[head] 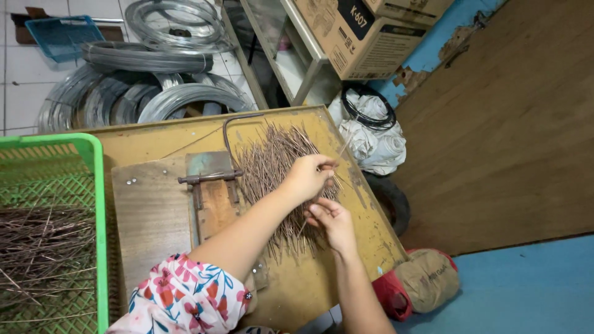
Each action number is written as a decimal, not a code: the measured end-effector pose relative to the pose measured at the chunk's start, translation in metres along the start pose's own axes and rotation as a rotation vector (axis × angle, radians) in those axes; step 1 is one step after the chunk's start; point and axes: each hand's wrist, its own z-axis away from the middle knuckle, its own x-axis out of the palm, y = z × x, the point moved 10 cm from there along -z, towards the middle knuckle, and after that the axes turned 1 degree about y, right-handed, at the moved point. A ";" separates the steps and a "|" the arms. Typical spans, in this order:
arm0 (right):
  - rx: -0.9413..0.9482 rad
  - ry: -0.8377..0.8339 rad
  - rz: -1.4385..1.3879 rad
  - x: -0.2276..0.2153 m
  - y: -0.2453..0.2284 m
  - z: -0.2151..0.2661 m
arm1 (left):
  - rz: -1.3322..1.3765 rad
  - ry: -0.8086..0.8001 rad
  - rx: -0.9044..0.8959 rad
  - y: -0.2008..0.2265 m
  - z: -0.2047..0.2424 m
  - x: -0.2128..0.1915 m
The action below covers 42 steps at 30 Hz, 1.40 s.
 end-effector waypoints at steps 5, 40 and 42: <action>-0.028 -0.074 -0.020 0.029 -0.039 -0.009 | 0.033 0.076 0.022 0.032 0.006 -0.050; -0.278 -0.458 0.247 0.220 -0.139 0.036 | 0.300 0.138 -0.367 -0.008 0.167 -0.186; -0.235 -0.513 0.255 0.236 -0.141 0.024 | 0.163 0.199 -0.213 -0.009 0.153 -0.205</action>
